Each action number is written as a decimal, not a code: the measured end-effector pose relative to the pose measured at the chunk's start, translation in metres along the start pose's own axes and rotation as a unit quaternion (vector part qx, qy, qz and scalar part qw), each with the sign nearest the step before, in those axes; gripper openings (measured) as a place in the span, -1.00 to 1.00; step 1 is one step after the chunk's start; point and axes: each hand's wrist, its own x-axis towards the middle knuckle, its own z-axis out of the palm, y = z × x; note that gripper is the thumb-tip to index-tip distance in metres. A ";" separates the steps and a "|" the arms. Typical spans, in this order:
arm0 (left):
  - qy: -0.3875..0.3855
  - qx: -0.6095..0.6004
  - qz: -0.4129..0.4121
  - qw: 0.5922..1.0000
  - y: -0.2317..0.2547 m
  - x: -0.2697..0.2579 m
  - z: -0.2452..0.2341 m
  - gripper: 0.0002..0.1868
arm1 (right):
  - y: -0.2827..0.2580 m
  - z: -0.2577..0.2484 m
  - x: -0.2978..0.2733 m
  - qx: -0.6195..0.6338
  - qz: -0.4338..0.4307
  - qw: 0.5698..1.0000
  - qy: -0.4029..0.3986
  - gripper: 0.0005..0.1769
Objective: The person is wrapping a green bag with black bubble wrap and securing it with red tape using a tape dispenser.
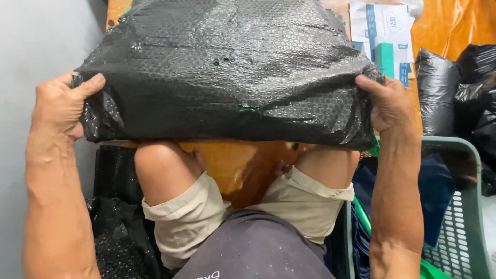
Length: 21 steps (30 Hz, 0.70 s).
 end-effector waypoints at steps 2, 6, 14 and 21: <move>0.003 0.012 0.000 1.000 0.003 0.013 0.001 -0.79 | -0.004 0.000 0.013 -0.019 -0.014 1.000 0.009 -0.42; 0.009 0.060 -0.098 0.993 0.018 0.039 0.005 -0.64 | -0.028 0.011 0.033 0.027 0.027 0.998 0.045 -0.17; 0.004 0.072 -0.171 0.983 0.005 0.136 0.014 -0.55 | -0.046 0.034 0.132 -0.170 0.150 0.970 0.085 -0.09; -0.021 0.052 -0.251 0.966 -0.006 0.246 0.026 -0.52 | -0.070 0.071 0.184 -0.313 0.134 0.939 0.049 0.01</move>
